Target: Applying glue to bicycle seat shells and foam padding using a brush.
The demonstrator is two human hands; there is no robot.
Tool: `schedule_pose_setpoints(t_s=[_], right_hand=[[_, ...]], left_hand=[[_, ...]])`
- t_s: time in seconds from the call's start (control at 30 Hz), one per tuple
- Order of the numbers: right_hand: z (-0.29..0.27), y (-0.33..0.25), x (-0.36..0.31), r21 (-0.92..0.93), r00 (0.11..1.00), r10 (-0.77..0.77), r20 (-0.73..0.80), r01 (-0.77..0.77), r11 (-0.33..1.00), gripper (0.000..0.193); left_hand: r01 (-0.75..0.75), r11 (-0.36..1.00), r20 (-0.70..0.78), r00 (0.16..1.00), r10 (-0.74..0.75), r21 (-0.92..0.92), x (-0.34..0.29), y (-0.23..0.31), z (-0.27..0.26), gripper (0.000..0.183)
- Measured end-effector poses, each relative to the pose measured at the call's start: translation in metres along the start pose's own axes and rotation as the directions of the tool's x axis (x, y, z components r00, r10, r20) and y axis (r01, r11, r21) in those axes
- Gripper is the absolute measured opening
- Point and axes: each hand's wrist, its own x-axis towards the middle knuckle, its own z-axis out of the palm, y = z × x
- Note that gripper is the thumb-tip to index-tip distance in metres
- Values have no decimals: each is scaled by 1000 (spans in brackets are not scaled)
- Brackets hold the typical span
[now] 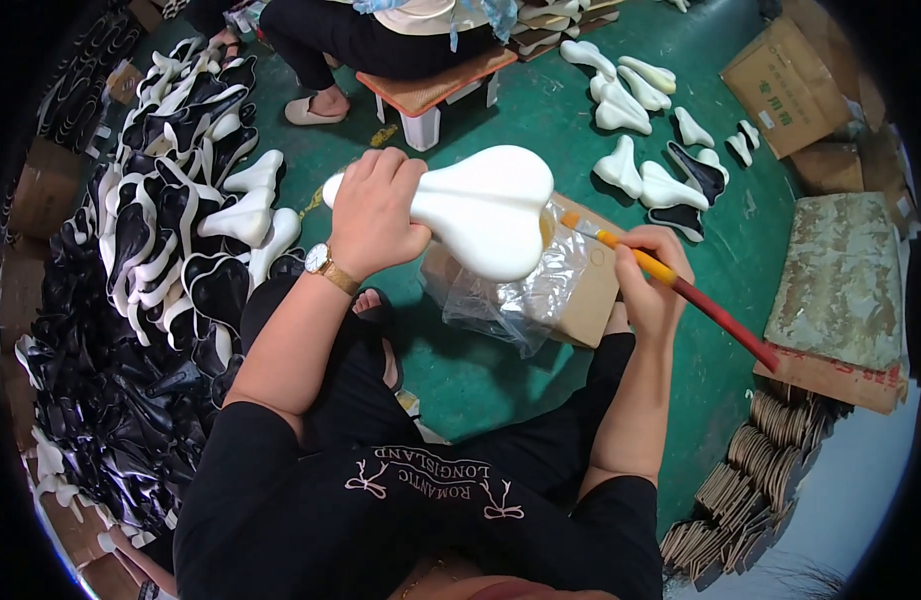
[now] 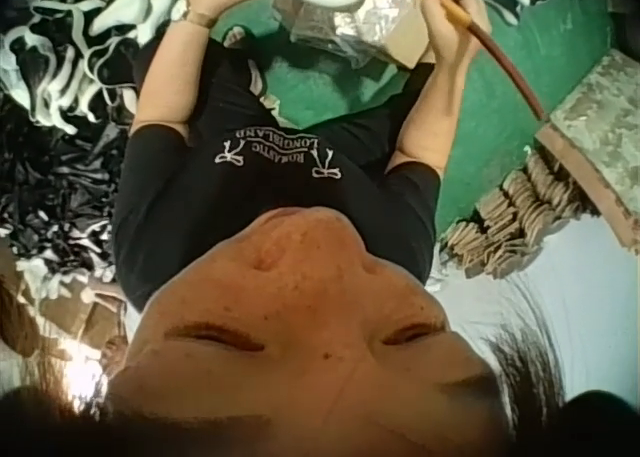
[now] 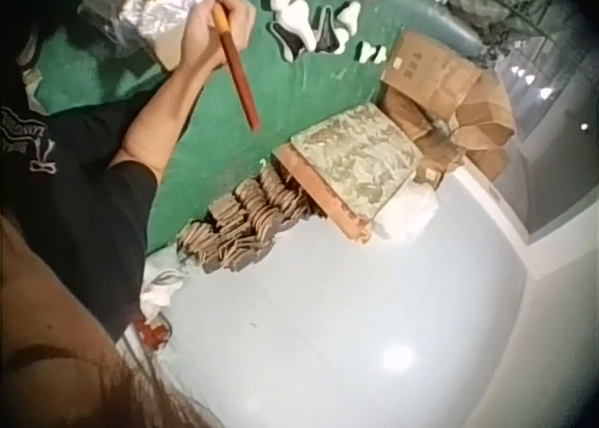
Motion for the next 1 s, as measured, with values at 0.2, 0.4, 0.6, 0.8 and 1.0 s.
schedule_pose_setpoints(t_s=[0.2,0.4,0.6,0.8,1.0], right_hand=[[12,-26,-7,171,953,-235,191,204,964,24],[-8,-13,-2,45,958,-244,153,240,970,24],[-10,-13,-3,6,993,-85,79,85,996,21],[-53,14,-15,141,959,131,-252,-97,985,17],[-61,27,-24,309,915,267,-303,-171,936,16]], left_hand=[[18,999,-9,1000,-18,-44,0,3,-1,47],[42,998,15,999,-42,-50,3,-3,1,47],[35,995,-4,999,-35,-90,6,4,-2,45],[607,498,537,790,-296,-619,11,-9,20,46],[111,336,97,994,-57,-935,183,72,-40,52]])
